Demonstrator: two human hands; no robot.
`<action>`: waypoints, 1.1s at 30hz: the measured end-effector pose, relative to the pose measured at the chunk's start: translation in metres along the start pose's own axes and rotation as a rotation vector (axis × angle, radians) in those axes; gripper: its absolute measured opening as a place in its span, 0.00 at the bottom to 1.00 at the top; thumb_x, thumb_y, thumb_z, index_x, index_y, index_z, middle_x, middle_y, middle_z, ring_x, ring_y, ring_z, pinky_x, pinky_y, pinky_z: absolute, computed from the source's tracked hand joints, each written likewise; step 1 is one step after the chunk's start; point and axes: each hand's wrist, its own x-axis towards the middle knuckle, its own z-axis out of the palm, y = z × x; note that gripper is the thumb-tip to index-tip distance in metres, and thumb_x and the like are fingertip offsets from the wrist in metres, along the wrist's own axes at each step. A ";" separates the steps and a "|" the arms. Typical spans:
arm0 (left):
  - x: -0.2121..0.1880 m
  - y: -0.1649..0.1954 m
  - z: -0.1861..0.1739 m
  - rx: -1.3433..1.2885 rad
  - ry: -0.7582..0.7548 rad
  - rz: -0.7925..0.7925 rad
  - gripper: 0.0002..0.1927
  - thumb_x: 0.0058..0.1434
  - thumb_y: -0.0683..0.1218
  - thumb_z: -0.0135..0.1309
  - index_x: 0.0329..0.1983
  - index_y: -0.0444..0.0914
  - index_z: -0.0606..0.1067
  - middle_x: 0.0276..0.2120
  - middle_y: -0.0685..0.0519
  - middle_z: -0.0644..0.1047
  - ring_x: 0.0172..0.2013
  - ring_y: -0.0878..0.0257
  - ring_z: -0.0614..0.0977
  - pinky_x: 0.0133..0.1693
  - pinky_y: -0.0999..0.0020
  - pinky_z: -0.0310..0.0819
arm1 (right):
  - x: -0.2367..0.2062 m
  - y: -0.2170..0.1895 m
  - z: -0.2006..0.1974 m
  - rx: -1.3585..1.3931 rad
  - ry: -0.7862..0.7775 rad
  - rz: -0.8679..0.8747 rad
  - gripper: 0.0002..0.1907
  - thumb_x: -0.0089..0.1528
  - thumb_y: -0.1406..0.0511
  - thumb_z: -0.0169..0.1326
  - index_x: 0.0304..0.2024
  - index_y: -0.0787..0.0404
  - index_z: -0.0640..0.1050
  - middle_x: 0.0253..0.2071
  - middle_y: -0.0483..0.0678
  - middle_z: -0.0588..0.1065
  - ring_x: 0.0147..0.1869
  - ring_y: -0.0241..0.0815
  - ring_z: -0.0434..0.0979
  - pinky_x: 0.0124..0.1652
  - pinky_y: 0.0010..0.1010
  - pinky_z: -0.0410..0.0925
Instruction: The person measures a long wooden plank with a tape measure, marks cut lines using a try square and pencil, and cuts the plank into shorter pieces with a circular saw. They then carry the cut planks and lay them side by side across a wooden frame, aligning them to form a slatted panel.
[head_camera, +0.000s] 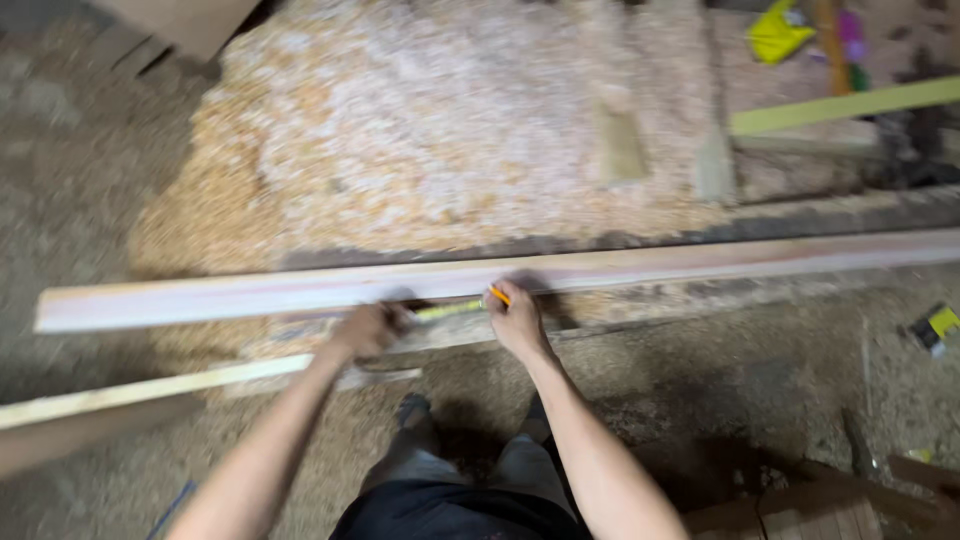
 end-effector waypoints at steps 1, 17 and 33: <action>0.014 0.021 0.029 -0.258 -0.039 0.228 0.20 0.48 0.40 0.65 0.46 0.37 0.81 0.35 0.39 0.80 0.36 0.51 0.79 0.39 0.54 0.78 | -0.006 0.013 -0.025 -0.007 0.025 0.003 0.07 0.65 0.64 0.56 0.37 0.63 0.78 0.29 0.56 0.77 0.32 0.43 0.76 0.36 0.35 0.69; 0.175 0.409 0.380 -0.210 -0.253 -0.152 0.26 0.72 0.66 0.36 0.52 0.45 0.76 0.37 0.43 0.82 0.33 0.59 0.79 0.38 0.62 0.77 | -0.111 0.180 -0.402 0.333 0.209 0.457 0.14 0.71 0.60 0.47 0.51 0.53 0.82 0.45 0.45 0.81 0.39 0.34 0.76 0.42 0.35 0.73; 0.420 0.591 0.536 -0.938 -0.123 -0.328 0.24 0.71 0.59 0.36 0.50 0.39 0.75 0.33 0.48 0.78 0.30 0.57 0.77 0.33 0.60 0.73 | -0.007 0.327 -0.642 0.239 0.423 0.142 0.07 0.67 0.66 0.55 0.44 0.65 0.78 0.34 0.50 0.75 0.38 0.38 0.73 0.40 0.28 0.68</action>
